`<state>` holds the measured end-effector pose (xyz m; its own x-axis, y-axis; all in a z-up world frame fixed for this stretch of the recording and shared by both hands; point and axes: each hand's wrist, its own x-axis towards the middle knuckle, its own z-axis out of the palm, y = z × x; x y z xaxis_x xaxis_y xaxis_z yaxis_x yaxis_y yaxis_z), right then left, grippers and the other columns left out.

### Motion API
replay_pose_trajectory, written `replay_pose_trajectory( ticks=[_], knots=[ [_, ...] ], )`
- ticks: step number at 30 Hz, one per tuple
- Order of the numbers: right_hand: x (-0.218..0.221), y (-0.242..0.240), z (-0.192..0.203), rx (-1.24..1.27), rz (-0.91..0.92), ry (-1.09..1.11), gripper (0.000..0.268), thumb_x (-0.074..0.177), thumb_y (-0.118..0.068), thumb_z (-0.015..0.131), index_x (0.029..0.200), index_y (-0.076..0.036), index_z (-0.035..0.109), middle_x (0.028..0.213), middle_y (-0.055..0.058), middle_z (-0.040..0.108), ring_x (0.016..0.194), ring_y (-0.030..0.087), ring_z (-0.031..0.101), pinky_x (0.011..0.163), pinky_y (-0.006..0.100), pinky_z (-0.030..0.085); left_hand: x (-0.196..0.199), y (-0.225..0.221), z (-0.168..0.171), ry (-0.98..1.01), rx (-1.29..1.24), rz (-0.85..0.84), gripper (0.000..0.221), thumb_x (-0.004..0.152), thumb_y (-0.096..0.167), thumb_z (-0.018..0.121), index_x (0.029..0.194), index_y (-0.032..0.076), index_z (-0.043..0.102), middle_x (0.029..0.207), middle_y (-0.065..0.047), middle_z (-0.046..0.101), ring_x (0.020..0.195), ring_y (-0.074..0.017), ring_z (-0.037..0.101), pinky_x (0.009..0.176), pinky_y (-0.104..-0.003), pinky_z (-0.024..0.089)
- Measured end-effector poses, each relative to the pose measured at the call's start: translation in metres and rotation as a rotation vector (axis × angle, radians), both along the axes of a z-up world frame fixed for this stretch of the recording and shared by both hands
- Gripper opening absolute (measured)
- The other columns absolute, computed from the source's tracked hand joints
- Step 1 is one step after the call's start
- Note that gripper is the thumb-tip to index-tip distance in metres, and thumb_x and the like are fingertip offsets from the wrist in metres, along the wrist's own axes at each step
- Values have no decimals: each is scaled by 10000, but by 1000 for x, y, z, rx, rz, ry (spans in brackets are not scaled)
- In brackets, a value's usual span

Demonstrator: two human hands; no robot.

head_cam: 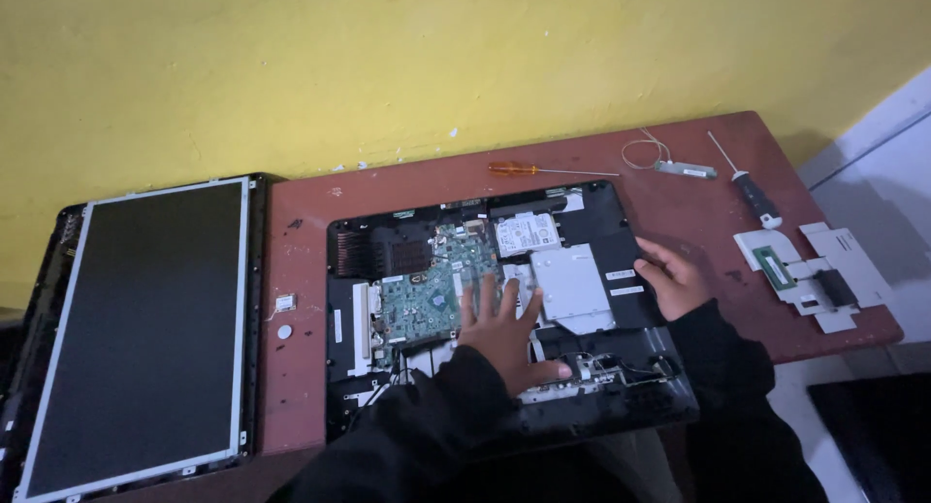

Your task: Disassembling a laptop to remove internal components using a screwdriver on a workbench.

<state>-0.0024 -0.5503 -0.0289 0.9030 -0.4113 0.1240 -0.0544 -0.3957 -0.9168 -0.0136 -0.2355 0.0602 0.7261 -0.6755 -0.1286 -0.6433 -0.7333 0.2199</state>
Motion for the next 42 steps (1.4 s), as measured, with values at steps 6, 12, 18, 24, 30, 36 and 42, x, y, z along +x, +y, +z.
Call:
replay_pose_trajectory(
  ticks=[6, 12, 18, 24, 30, 36, 42],
  knots=[
    [2, -2, 5, 113, -102, -31, 280, 1037, -118, 643, 1275, -199, 765, 1144, 98, 718, 1083, 201, 614, 1056, 392, 492, 1, -24, -28, -161, -60, -38, 1150, 769, 928, 344, 1605, 139, 330, 1494, -257, 308, 1450, -555, 231, 1156, -690, 184],
    [5, -16, -2, 138, -122, -8, 358, 927, -63, 767, 1263, -188, 771, 1105, 123, 722, 1061, 238, 636, 1021, 414, 510, 0, -21, -27, -180, -64, -26, 1159, 733, 958, 314, 1652, 257, 233, 1484, -206, 323, 1449, -518, 251, 1136, -687, 190],
    [-2, -35, 25, -27, -197, 124, 342, 939, -111, 744, 1259, -230, 757, 1254, 124, 717, 1222, 281, 630, 1033, 412, 513, 0, -21, -14, 2, 9, -27, 1140, 764, 943, 299, 1656, 240, 208, 1554, -205, 250, 1506, -510, 136, 1175, -682, 100],
    [-19, -58, 48, -26, -238, 114, 350, 952, -57, 738, 1260, -223, 758, 1227, 134, 717, 1204, 280, 643, 1020, 427, 507, -1, -20, 1, 34, 62, -36, 1104, 798, 938, 269, 1648, 235, 217, 1584, -207, 213, 1524, -496, 114, 1200, -666, 100],
    [-24, -92, 31, -142, -323, -32, 342, 937, -140, 783, 1260, -251, 761, 1163, 63, 732, 1150, 221, 664, 1021, 344, 511, -2, -21, -19, -83, 29, -12, 1086, 786, 956, 305, 1616, 256, 299, 1555, -194, 265, 1508, -481, 184, 1200, -668, 154],
    [-72, -90, 75, -500, -671, -202, 340, 909, -161, 675, 1229, -175, 786, 1286, -20, 733, 1141, 177, 682, 996, 290, 480, 2, -25, 16, 206, 125, 16, 1059, 793, 904, 239, 1647, 294, 94, 1697, -126, 32, 1560, -429, -82, 1227, -668, -25],
    [-113, -109, 117, 593, -1053, -495, 590, 859, -70, 721, 1417, -238, 635, 1269, -18, 827, 1043, 76, 849, 737, 208, 749, 4, -25, 3, 169, 102, 0, 1059, 786, 922, 231, 1639, 304, 116, 1683, -139, 48, 1550, -437, -90, 1228, -675, -42]
  ],
)
